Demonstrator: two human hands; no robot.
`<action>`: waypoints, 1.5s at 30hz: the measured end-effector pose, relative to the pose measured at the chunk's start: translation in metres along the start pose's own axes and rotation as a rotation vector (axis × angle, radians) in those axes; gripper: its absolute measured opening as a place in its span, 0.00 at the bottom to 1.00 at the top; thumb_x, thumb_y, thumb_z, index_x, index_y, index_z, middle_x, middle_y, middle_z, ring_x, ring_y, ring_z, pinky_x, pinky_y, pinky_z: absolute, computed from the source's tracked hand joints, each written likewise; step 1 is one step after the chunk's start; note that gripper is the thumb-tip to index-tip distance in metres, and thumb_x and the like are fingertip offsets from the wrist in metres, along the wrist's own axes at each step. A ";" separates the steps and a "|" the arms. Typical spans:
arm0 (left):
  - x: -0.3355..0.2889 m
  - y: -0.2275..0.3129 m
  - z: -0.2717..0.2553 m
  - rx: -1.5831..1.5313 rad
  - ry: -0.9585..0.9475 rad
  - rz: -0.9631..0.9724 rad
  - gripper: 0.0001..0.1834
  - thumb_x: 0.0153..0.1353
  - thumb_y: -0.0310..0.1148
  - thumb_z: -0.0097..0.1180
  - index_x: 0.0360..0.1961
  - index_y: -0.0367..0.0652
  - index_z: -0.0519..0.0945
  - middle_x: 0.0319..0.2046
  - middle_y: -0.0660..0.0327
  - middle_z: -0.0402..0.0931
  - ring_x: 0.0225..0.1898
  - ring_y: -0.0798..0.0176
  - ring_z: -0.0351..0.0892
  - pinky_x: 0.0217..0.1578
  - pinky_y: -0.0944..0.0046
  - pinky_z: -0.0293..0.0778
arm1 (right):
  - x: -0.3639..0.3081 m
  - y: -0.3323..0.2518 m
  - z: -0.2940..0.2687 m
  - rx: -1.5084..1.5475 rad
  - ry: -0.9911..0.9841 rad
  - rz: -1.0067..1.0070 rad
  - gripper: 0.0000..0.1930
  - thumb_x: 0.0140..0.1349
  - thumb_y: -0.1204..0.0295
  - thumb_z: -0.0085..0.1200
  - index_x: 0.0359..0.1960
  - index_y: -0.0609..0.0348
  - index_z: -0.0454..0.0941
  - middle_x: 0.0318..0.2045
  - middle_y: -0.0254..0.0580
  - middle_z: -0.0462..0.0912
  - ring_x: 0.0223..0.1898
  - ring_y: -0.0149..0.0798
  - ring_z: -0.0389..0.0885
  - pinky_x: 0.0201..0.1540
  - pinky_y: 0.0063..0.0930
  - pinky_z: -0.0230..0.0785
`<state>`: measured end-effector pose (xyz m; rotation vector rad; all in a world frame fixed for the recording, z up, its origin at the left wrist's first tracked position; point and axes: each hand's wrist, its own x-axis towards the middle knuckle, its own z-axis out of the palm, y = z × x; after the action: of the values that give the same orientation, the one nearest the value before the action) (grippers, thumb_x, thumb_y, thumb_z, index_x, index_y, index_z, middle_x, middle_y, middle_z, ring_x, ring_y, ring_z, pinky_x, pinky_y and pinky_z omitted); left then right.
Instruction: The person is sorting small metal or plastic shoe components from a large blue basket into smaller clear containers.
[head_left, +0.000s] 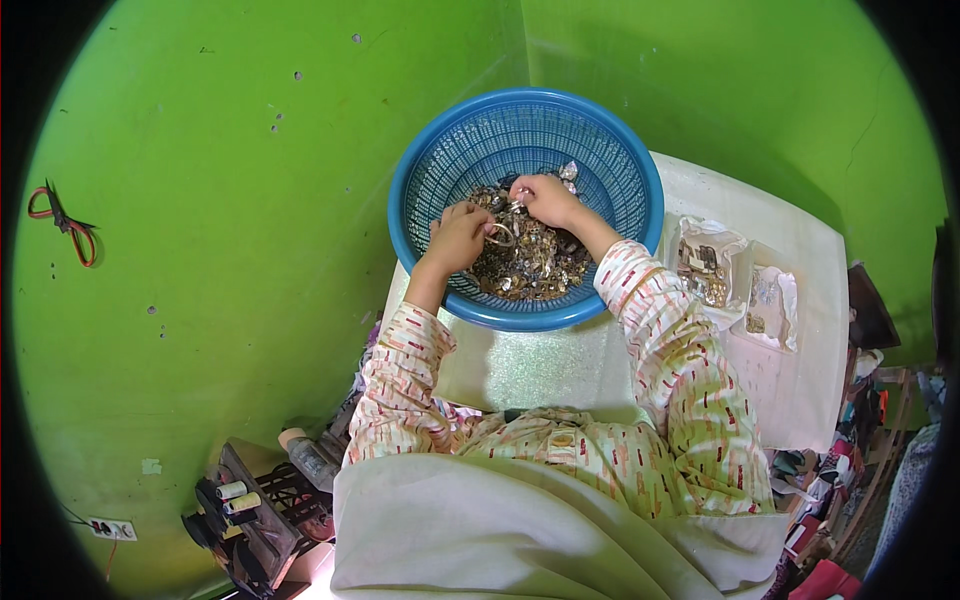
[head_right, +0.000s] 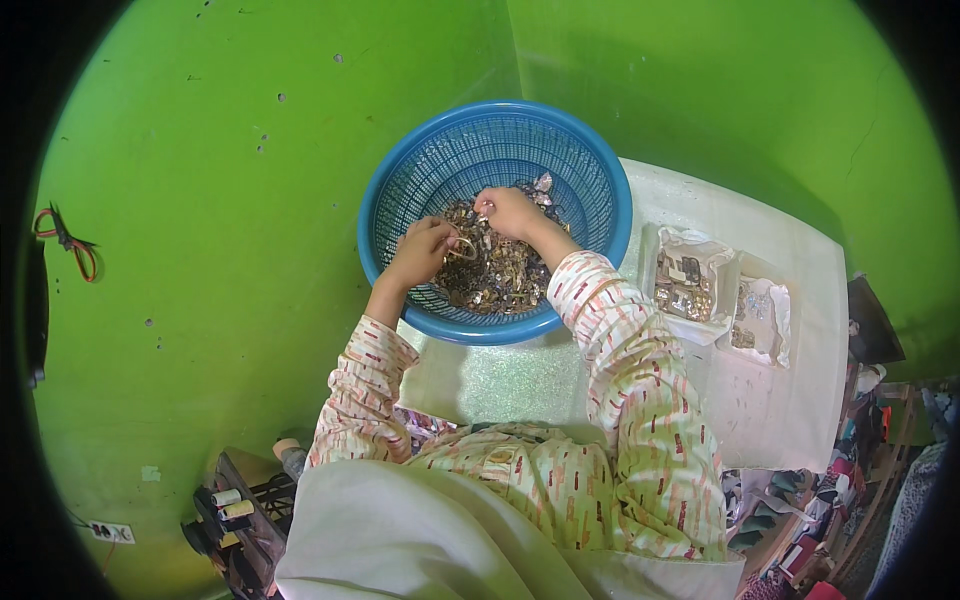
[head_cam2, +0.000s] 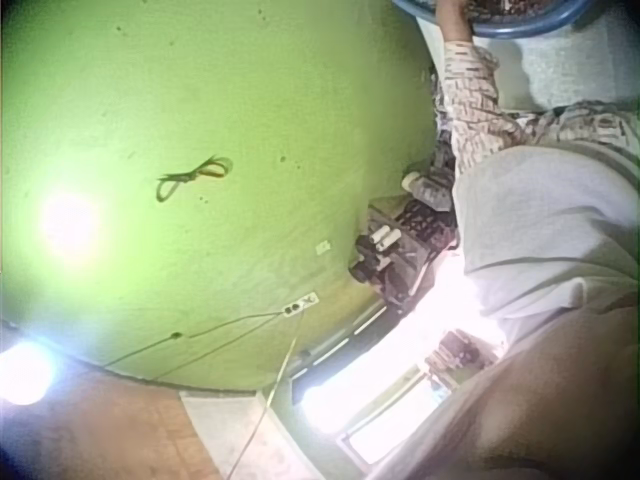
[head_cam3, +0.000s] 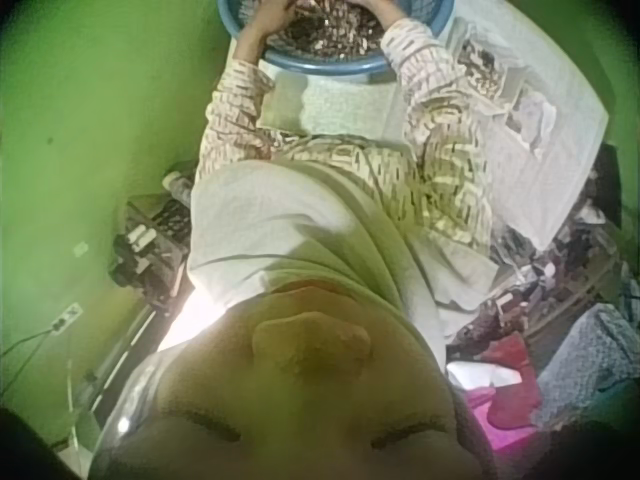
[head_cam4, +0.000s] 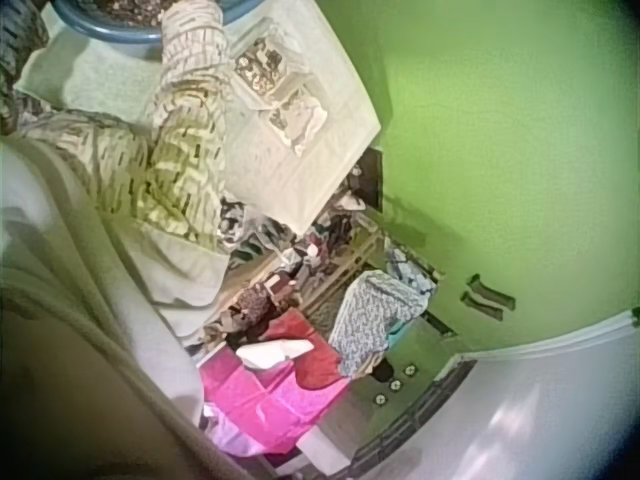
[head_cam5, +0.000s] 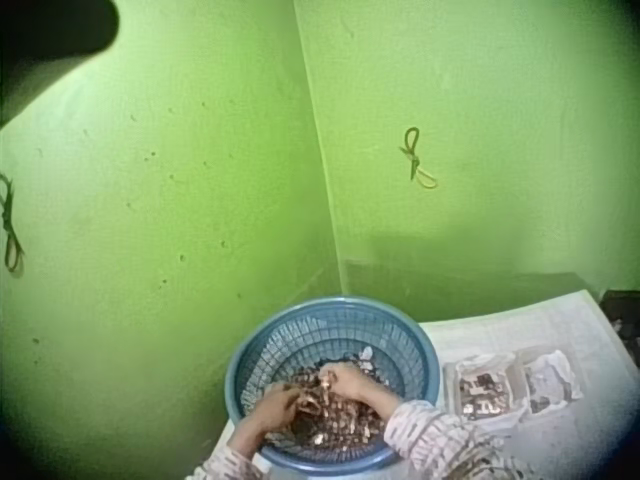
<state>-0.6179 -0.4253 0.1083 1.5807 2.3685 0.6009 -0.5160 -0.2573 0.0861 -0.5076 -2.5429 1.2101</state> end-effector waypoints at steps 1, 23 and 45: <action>-0.001 0.000 0.000 0.000 0.000 -0.003 0.08 0.53 0.36 0.47 0.34 0.52 0.76 0.41 0.64 0.67 0.50 0.58 0.60 0.48 0.49 0.53 | 0.000 -0.001 0.000 0.001 -0.003 -0.001 0.08 0.56 0.73 0.44 0.35 0.57 0.75 0.29 0.46 0.78 0.31 0.41 0.77 0.37 0.31 0.67; -0.003 -0.004 0.003 0.019 0.001 -0.031 0.09 0.53 0.37 0.47 0.33 0.48 0.75 0.42 0.62 0.68 0.50 0.56 0.61 0.49 0.49 0.55 | -0.007 -0.013 -0.001 0.052 -0.393 -0.015 0.09 0.50 0.71 0.48 0.32 0.60 0.78 0.28 0.39 0.79 0.31 0.31 0.74 0.38 0.24 0.65; -0.029 0.003 -0.004 -0.274 -0.071 0.003 0.12 0.53 0.38 0.49 0.34 0.44 0.78 0.26 0.54 0.77 0.30 0.58 0.76 0.34 0.62 0.69 | -0.038 -0.026 0.001 0.281 -0.283 0.091 0.07 0.57 0.73 0.43 0.29 0.62 0.73 0.21 0.31 0.73 0.24 0.24 0.67 0.30 0.18 0.62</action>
<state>-0.6050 -0.4518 0.1120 1.4601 2.1267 0.8165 -0.4875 -0.2894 0.1018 -0.4144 -2.5298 1.7504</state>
